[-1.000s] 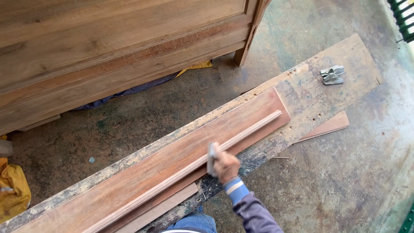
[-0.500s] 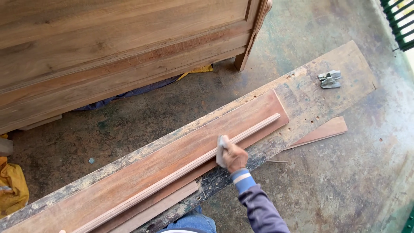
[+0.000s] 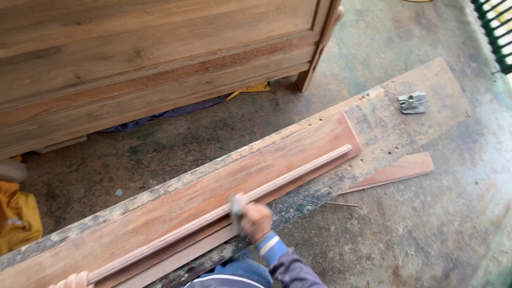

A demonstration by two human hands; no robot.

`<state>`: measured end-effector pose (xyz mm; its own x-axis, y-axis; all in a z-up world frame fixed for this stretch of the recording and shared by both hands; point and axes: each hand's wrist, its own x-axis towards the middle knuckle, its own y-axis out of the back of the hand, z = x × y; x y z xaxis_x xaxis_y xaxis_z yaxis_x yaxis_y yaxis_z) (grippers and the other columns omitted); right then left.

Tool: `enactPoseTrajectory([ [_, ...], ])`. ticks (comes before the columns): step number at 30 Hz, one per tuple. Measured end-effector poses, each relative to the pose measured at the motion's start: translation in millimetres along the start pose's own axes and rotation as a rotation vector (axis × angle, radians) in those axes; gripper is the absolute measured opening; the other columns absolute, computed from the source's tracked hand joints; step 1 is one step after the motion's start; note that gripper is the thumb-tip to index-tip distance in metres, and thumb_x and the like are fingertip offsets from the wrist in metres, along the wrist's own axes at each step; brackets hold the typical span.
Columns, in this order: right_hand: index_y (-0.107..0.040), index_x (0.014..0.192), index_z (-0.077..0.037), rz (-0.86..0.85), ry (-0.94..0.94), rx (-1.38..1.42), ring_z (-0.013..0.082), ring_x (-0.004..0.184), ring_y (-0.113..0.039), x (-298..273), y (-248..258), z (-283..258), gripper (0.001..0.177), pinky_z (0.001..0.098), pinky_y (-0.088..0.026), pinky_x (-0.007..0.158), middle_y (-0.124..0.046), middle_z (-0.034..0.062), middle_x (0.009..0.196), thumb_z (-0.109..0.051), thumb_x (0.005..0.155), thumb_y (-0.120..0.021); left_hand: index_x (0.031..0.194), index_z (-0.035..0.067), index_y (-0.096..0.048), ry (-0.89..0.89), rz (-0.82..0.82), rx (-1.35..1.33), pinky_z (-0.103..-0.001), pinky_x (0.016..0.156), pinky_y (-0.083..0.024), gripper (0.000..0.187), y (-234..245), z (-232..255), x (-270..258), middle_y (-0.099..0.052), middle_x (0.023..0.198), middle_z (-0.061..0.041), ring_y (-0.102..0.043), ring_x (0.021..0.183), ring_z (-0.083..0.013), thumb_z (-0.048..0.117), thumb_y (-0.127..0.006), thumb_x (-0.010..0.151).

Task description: Sanding a piece of wood trim with a sanding block.

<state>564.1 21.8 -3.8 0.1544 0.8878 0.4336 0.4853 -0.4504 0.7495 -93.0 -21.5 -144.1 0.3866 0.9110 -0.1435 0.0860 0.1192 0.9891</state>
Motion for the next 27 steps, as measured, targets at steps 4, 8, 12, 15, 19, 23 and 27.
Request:
enactPoseTrajectory([
  [4, -0.076, 0.122, -0.009, -0.323, 0.098, 0.375, 0.0264, 0.076, -0.071, -11.3, 18.4, -46.3, 0.046, 0.0394, -0.058, 0.067, -0.070, 0.0108, 0.085, -0.007, 0.077, -0.071, 0.112, 0.019, -0.065, 0.014, 0.000, -0.097, -0.045, 0.080, -0.058, 0.051, 74.4, 48.7, 16.2, -0.067, 0.098, -0.008, -0.067, 0.091, -0.0300, 0.040, -0.076, 0.068],
  [8, -0.074, 0.124, -0.008, -0.068, -0.461, 0.430, 0.0148, 0.090, -0.075, 14.3, 67.1, -36.4, 0.032, 0.0297, -0.062, 0.076, -0.080, 0.0100, 0.109, -0.013, 0.093, -0.073, 0.110, 0.012, -0.062, 0.047, 0.079, -0.184, -0.046, 0.070, -0.057, 0.039, 190.6, 94.8, 54.6, -0.068, 0.099, -0.014, -0.069, 0.084, -0.0343, 0.036, -0.071, 0.081],
  [12, -0.074, 0.127, -0.004, 0.053, -0.381, 0.370, 0.0140, 0.101, -0.071, 16.0, 84.2, 4.3, 0.027, 0.0283, -0.057, 0.087, -0.077, 0.0118, 0.115, -0.011, 0.101, -0.070, 0.094, 0.008, -0.062, 0.171, 0.300, -0.243, -0.048, 0.053, -0.052, 0.023, 322.3, 98.2, 113.6, -0.065, 0.083, -0.016, -0.065, 0.065, -0.0358, 0.029, -0.068, 0.088],
  [15, -0.073, 0.126, 0.000, 0.112, -0.484, 0.472, 0.0109, 0.094, -0.068, 14.6, 85.1, 7.2, 0.024, 0.0242, -0.056, 0.086, -0.076, 0.0104, 0.109, -0.012, 0.106, -0.071, 0.085, 0.008, -0.055, 0.362, 0.494, -0.515, -0.042, 0.042, -0.045, 0.031, 411.8, 76.4, 143.6, -0.053, 0.061, -0.007, -0.052, 0.047, -0.0220, 0.030, -0.059, 0.106],
  [19, -0.073, 0.122, 0.003, 0.120, -0.515, 0.652, 0.0089, 0.092, -0.067, 9.2, 74.3, -15.0, 0.023, 0.0220, -0.055, 0.081, -0.075, 0.0079, 0.106, -0.010, 0.104, -0.070, 0.089, 0.006, -0.049, 0.375, 0.992, -0.441, -0.035, 0.056, -0.042, 0.044, 499.8, 27.5, 149.6, -0.050, 0.069, -0.005, -0.052, 0.061, -0.0169, 0.030, -0.053, 0.126],
  [23, -0.075, 0.112, 0.004, 0.045, -0.511, 0.679, 0.0093, 0.081, -0.066, 9.1, 71.6, -34.4, 0.015, 0.0247, -0.054, 0.072, -0.075, 0.0083, 0.093, -0.008, 0.103, -0.071, 0.099, 0.007, -0.050, 0.403, 1.300, -0.810, -0.031, 0.050, -0.040, 0.036, 536.5, 26.4, 149.3, -0.046, 0.067, -0.001, -0.049, 0.053, -0.0127, 0.035, -0.045, 0.121],
  [27, -0.071, 0.110, 0.003, 0.006, -0.571, 0.944, 0.0149, 0.079, -0.069, 26.4, 95.0, -69.0, 0.011, 0.0276, -0.056, 0.069, -0.073, 0.0143, 0.088, -0.006, 0.106, -0.066, 0.105, 0.008, -0.051, 0.404, 1.520, -1.077, -0.030, 0.043, -0.037, 0.036, 543.9, 65.0, 164.7, -0.041, 0.063, -0.002, -0.044, 0.046, -0.0133, 0.041, -0.043, 0.118],
])
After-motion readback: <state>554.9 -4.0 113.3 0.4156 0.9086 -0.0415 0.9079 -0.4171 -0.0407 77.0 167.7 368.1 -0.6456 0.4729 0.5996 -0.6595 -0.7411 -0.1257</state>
